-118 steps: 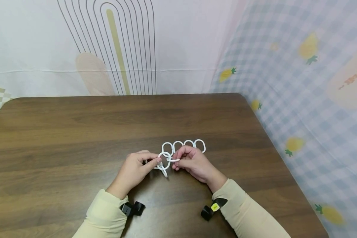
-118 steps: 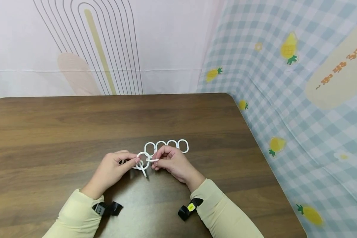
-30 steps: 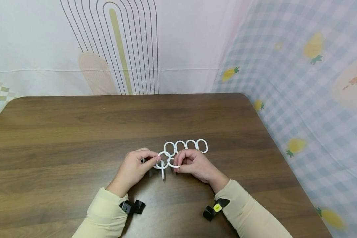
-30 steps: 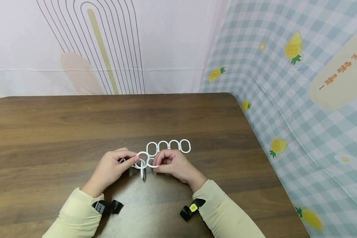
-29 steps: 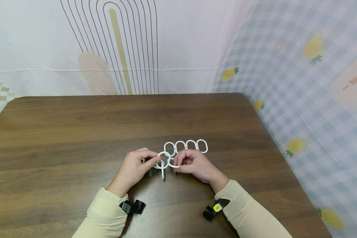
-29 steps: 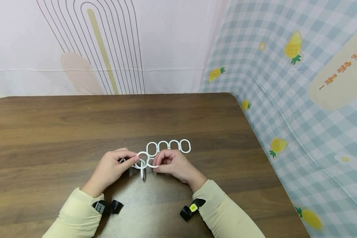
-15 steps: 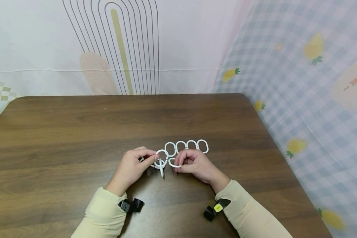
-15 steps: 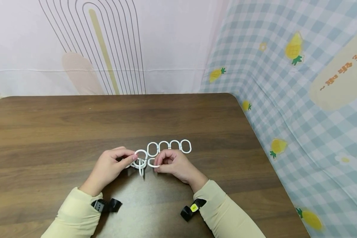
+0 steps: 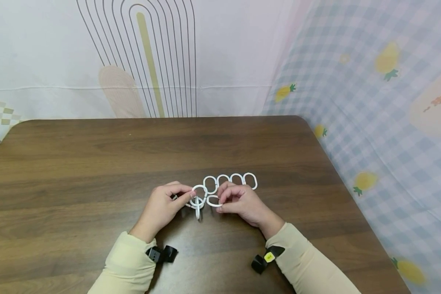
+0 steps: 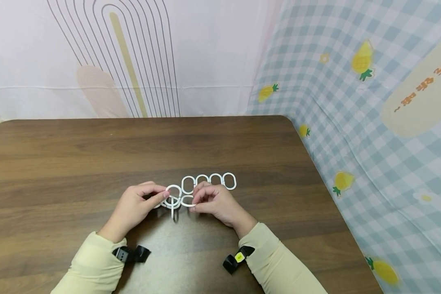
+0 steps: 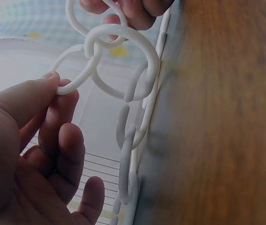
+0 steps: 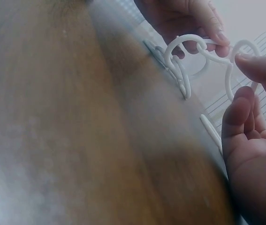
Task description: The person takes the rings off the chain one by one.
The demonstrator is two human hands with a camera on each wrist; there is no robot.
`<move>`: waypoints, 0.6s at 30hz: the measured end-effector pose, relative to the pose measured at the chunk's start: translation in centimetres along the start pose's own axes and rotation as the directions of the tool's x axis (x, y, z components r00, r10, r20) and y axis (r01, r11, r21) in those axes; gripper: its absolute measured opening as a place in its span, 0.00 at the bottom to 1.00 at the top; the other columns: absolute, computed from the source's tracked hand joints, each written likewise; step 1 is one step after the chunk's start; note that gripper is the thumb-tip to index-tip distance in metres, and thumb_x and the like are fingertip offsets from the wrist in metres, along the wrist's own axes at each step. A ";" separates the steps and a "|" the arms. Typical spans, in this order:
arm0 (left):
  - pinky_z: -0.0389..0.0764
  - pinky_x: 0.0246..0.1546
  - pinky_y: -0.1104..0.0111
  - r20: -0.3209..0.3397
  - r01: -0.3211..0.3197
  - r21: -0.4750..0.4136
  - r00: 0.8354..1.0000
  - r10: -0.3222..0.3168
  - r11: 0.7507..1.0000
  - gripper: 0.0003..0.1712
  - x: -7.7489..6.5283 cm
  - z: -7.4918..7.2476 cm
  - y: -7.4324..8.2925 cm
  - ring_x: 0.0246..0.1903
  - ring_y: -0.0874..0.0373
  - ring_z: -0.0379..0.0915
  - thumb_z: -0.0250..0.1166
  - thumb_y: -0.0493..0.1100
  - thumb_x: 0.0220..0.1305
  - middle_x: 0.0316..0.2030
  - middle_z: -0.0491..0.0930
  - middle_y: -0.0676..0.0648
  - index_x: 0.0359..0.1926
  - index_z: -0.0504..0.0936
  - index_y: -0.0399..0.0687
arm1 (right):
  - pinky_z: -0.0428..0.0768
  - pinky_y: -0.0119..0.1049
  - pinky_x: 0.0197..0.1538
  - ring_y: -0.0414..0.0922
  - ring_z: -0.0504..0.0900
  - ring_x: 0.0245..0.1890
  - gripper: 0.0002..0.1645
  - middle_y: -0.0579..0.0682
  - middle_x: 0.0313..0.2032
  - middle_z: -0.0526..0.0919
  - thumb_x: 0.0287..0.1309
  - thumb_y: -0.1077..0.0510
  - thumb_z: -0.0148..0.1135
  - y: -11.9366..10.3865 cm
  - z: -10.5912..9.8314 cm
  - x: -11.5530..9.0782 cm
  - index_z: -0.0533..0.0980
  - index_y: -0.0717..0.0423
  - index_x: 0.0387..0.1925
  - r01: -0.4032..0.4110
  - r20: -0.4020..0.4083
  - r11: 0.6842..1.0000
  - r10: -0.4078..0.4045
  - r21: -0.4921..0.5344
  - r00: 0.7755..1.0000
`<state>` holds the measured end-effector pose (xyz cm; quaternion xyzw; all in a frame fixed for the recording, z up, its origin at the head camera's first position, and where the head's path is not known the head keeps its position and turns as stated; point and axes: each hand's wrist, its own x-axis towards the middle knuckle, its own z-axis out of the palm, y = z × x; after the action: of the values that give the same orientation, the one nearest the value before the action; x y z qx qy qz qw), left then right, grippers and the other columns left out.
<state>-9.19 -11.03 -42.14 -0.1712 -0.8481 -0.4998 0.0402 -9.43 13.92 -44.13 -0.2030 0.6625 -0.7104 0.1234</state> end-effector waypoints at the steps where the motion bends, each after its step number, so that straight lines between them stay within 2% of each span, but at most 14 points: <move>1: 0.75 0.37 0.70 -0.001 -0.002 0.001 1.000 0.002 1.000 0.04 0.0 0.0 0.0 0.33 0.64 0.76 0.73 0.40 0.61 0.31 0.84 0.59 0.37 0.91 0.47 | 0.74 0.28 0.44 0.45 0.74 0.42 0.11 0.54 0.38 0.76 0.41 0.78 0.71 0.0 0.0 0.0 0.76 0.76 0.27 0.001 -0.005 1.000 -0.001 0.002 1.000; 4: 0.75 0.37 0.70 -0.001 -0.007 0.003 1.000 0.007 1.000 0.04 0.0 0.0 0.0 0.33 0.64 0.76 0.72 0.40 0.61 0.31 0.84 0.59 0.37 0.91 0.47 | 0.74 0.27 0.43 0.43 0.74 0.41 0.10 0.51 0.36 0.76 0.41 0.78 0.71 0.0 0.0 0.0 0.77 0.76 0.26 0.005 -0.014 1.000 -0.005 -0.005 1.000; 7: 0.75 0.37 0.70 0.000 -0.004 0.002 1.000 0.004 1.000 0.05 0.0 0.0 0.0 0.33 0.64 0.76 0.72 0.41 0.61 0.31 0.84 0.59 0.38 0.91 0.47 | 0.76 0.26 0.38 0.42 0.74 0.39 0.09 0.50 0.34 0.77 0.42 0.77 0.71 -0.1 -0.1 0.0 0.77 0.75 0.27 0.001 -0.013 1.000 -0.001 -0.016 1.000; 12: 0.75 0.38 0.70 0.001 0.005 -0.003 1.000 -0.005 1.000 0.05 0.0 0.1 0.0 0.34 0.64 0.77 0.72 0.40 0.61 0.32 0.84 0.59 0.38 0.91 0.47 | 0.78 0.27 0.29 0.39 0.77 0.29 0.08 0.51 0.33 0.78 0.46 0.77 0.70 -0.1 -0.2 -0.1 0.78 0.73 0.28 -0.013 -0.005 1.000 0.013 0.000 1.000; 18: 0.75 0.38 0.71 -0.004 0.009 -0.015 1.000 -0.009 1.000 0.05 0.0 0.0 0.1 0.34 0.64 0.77 0.72 0.40 0.62 0.32 0.84 0.58 0.38 0.91 0.46 | 0.79 0.28 0.27 0.38 0.78 0.23 0.08 0.51 0.32 0.79 0.49 0.77 0.69 -0.2 -0.3 -0.2 0.77 0.76 0.30 -0.040 -0.036 0.999 0.041 0.036 0.999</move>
<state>-9.14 -10.97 -42.11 -0.1667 -0.8449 -0.5067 0.0385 -9.38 14.26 -43.98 -0.1744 0.6561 -0.7228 0.1290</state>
